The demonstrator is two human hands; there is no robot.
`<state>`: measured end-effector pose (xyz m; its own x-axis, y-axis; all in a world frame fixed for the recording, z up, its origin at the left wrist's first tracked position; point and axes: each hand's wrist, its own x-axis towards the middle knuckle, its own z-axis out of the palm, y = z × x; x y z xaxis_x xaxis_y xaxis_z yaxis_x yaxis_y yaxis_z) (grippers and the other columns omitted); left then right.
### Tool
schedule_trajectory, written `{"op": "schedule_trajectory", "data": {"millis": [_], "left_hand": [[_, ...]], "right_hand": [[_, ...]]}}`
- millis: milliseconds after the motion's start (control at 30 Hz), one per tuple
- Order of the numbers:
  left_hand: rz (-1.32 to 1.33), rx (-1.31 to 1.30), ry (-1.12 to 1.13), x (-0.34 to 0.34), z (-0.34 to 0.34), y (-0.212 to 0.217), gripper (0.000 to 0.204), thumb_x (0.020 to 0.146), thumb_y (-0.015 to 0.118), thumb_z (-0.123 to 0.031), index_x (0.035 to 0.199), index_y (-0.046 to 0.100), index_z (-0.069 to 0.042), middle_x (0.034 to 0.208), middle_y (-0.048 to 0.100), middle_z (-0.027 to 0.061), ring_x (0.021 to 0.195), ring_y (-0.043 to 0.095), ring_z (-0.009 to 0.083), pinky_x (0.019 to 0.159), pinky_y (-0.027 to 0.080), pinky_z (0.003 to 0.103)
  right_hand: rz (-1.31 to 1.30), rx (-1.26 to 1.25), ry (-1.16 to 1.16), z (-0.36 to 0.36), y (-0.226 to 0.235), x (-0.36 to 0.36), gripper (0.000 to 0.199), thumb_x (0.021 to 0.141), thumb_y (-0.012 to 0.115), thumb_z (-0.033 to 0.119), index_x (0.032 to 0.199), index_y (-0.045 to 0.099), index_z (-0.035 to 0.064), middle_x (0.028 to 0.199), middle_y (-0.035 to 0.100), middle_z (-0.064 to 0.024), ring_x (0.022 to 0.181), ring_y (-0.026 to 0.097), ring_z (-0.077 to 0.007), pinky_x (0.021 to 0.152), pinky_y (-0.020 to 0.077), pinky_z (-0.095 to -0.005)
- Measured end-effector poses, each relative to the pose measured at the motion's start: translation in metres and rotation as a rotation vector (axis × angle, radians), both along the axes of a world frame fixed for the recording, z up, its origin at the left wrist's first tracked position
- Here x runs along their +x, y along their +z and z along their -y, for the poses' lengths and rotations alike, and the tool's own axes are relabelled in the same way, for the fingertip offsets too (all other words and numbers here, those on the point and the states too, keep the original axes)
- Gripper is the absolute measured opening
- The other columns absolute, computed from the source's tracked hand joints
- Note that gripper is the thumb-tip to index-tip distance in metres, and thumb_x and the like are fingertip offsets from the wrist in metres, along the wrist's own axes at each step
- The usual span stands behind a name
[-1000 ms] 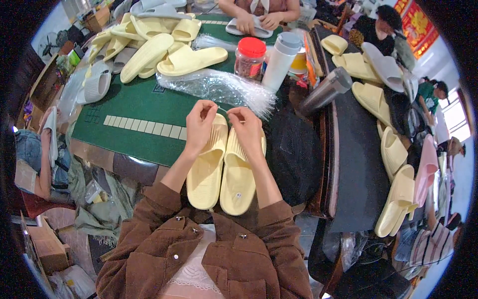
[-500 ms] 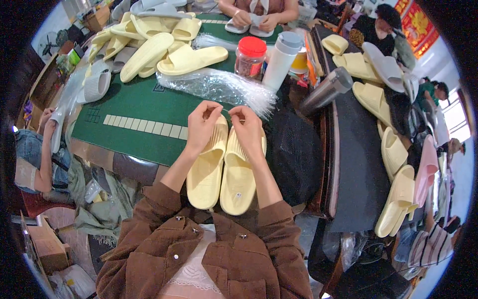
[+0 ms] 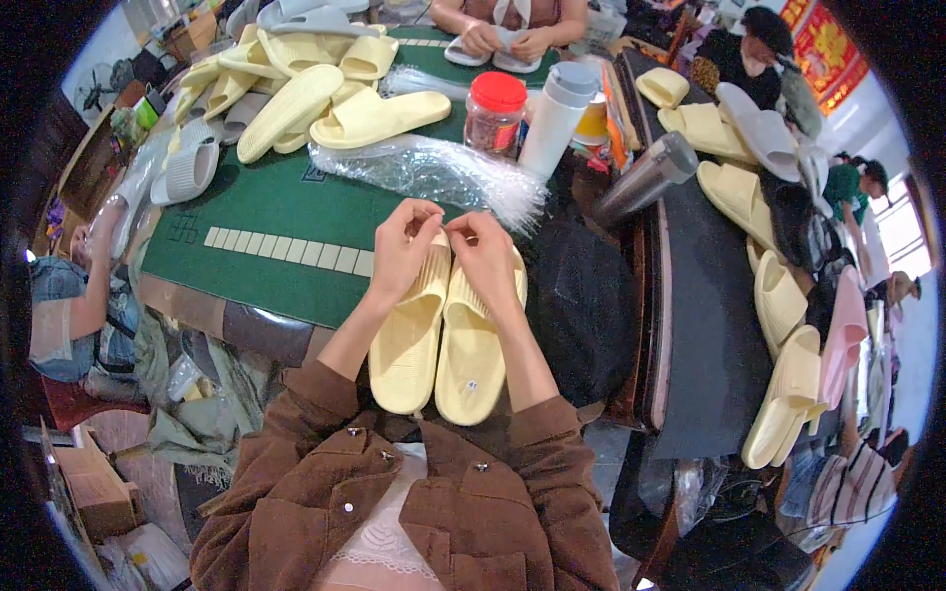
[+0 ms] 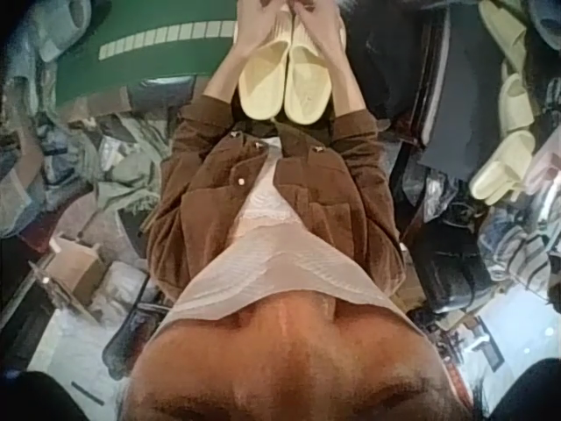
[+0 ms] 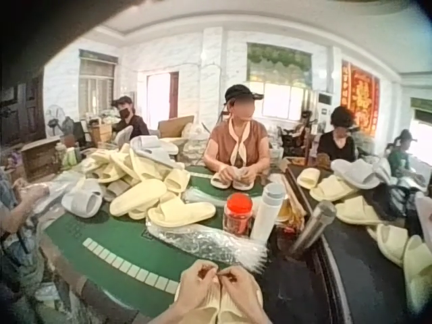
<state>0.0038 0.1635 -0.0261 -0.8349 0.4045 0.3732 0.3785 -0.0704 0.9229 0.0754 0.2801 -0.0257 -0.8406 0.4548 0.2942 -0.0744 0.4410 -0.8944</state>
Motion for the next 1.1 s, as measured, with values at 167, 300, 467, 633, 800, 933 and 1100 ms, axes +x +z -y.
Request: {"op": "schedule_trajectory", "data": {"millis": [167,300,467,633,800,933,1100], "left_hand": [[0.020,0.094,0.032,-0.004,-0.001,-0.007,0.009,0.087,0.061,-0.007,0.092,0.061,0.000,0.078,0.063,0.0031,0.067,0.057,0.0074,0.063,0.046,0.023],[0.026,0.033,-0.028,-0.002,0.000,-0.003,0.010,0.087,0.062,-0.008,0.092,0.062,0.000,0.078,0.064,0.0039,0.068,0.059,0.0082,0.063,0.046,0.024],[0.003,-0.025,-0.096,0.002,-0.001,0.000,0.011,0.087,0.062,-0.009,0.093,0.062,0.001,0.077,0.065,0.0048,0.068,0.061,0.0093,0.063,0.048,0.025],[-0.015,-0.025,-0.047,0.000,0.000,0.000,0.011,0.086,0.062,-0.008,0.094,0.062,0.000,0.077,0.065,0.0054,0.070,0.061,0.0101,0.064,0.048,0.025],[0.064,0.035,-0.037,0.000,-0.002,-0.002,0.011,0.086,0.061,-0.008,0.093,0.063,0.001,0.079,0.065,0.0055,0.072,0.061,0.0098,0.067,0.048,0.025],[0.026,-0.030,-0.105,0.002,-0.001,0.001,0.011,0.087,0.060,-0.007,0.094,0.063,0.001,0.079,0.065,0.0055,0.071,0.061,0.0100,0.066,0.049,0.025],[0.013,-0.052,-0.066,0.000,-0.002,0.000,0.010,0.086,0.061,-0.005,0.094,0.063,0.001,0.081,0.066,0.0061,0.073,0.062,0.0102,0.066,0.049,0.025]], "right_hand": [[0.039,0.012,-0.032,-0.002,-0.002,-0.002,0.010,0.085,0.061,0.005,0.093,0.064,-0.0010,0.086,0.065,-0.0058,0.077,0.062,-0.0135,0.072,0.0495,-0.0264],[-0.035,-0.025,-0.021,-0.004,-0.005,-0.003,0.011,0.084,0.062,0.003,0.094,0.062,-0.0008,0.088,0.064,-0.0068,0.079,0.062,-0.0131,0.073,0.0498,-0.0262],[-0.079,-0.125,-0.008,-0.003,-0.008,-0.005,0.011,0.084,0.063,0.002,0.095,0.060,-0.0004,0.087,0.062,-0.0063,0.080,0.061,-0.0109,0.072,0.0498,-0.0253],[-0.113,-0.003,-0.062,-0.005,-0.011,-0.006,0.007,0.082,0.061,0.002,0.089,0.060,0.0007,0.088,0.061,-0.0099,0.073,0.063,-0.0182,0.069,0.0519,-0.0302],[-0.063,-0.046,-0.063,-0.006,-0.010,-0.006,0.008,0.082,0.060,0.001,0.089,0.060,0.0002,0.085,0.061,-0.0099,0.073,0.063,-0.0194,0.069,0.0516,-0.0309],[-0.003,0.012,-0.008,-0.006,-0.010,-0.004,0.015,0.085,0.059,0.000,0.100,0.060,-0.0010,0.095,0.062,-0.0076,0.087,0.062,-0.0147,0.075,0.0500,-0.0268],[-0.255,-0.056,-0.248,-0.004,-0.005,-0.007,0.026,0.083,0.060,0.001,0.109,0.060,0.0011,0.112,0.056,-0.0141,0.097,0.060,-0.0222,0.081,0.0514,-0.0307]]}}
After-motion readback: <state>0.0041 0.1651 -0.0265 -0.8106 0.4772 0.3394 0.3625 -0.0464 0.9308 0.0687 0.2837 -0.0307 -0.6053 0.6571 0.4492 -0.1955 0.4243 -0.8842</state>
